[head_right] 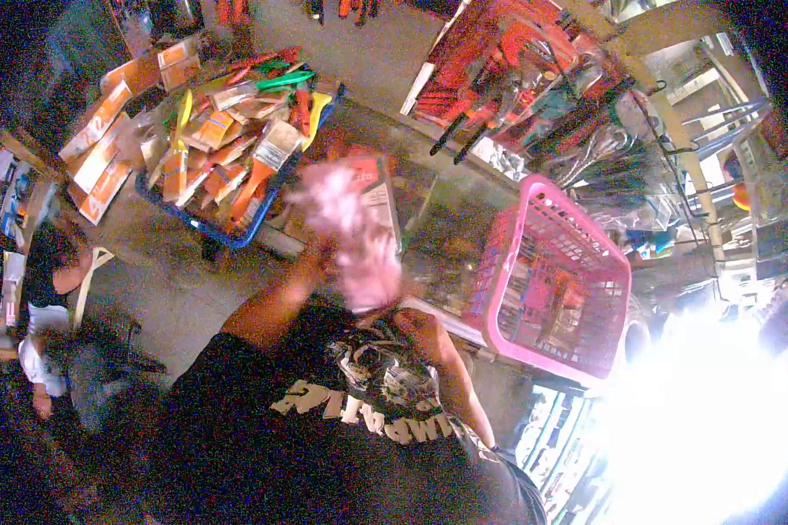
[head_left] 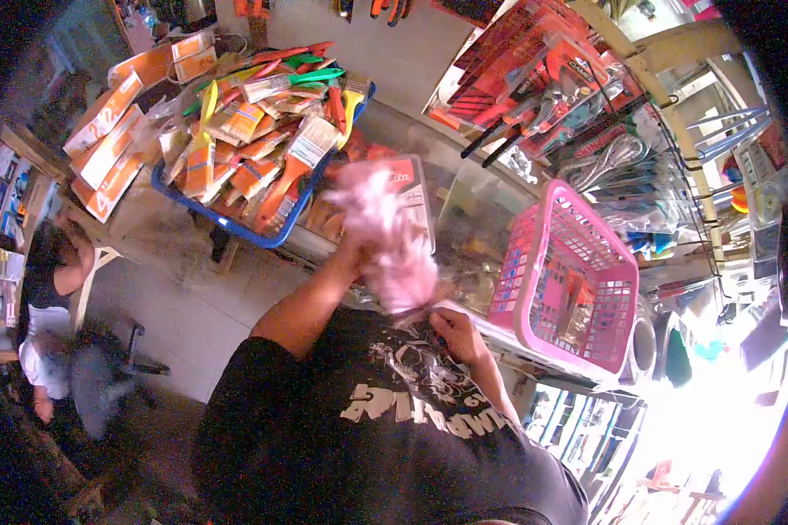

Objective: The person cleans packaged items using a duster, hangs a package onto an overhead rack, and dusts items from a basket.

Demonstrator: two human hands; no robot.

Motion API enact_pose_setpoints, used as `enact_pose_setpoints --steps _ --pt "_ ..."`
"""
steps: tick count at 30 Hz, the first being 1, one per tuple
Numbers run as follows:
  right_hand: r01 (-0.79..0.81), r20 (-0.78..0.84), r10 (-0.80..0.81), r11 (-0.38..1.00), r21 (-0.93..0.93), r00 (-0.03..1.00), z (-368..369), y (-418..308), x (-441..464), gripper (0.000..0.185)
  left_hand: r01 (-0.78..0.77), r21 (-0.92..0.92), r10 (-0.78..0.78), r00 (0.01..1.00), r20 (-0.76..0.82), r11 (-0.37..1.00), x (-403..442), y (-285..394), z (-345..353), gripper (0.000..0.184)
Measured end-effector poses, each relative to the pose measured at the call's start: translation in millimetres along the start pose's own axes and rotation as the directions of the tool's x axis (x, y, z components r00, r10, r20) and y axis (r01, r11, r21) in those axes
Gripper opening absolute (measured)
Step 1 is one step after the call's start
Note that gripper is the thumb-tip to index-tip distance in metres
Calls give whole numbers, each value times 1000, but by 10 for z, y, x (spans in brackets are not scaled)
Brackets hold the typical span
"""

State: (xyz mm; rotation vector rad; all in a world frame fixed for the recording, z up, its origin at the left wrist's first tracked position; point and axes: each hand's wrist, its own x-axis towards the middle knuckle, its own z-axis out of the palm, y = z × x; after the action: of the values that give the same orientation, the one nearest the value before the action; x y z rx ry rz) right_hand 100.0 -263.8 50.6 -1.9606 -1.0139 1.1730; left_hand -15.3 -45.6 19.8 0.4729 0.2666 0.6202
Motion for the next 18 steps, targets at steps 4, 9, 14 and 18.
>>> enact_pose_setpoints --steps 4,9,14,18 --pt "-102 -81 111 989 108 991 -13 -48 -10 30 75 -248 5 952 308 966 7 76 24 63" --pt "139 -122 -149 986 -90 981 -6 15 -113 34 47 -193 -26 994 111 980 -114 175 130 55" --pt "-22 -102 30 996 82 994 6 80 -93 33 146 -254 -120 986 116 956 4 26 -386 38" --pt "116 -4 -118 979 -166 993 -12 10 -104 33 37 -257 -24 998 56 966 23 2 -312 40"
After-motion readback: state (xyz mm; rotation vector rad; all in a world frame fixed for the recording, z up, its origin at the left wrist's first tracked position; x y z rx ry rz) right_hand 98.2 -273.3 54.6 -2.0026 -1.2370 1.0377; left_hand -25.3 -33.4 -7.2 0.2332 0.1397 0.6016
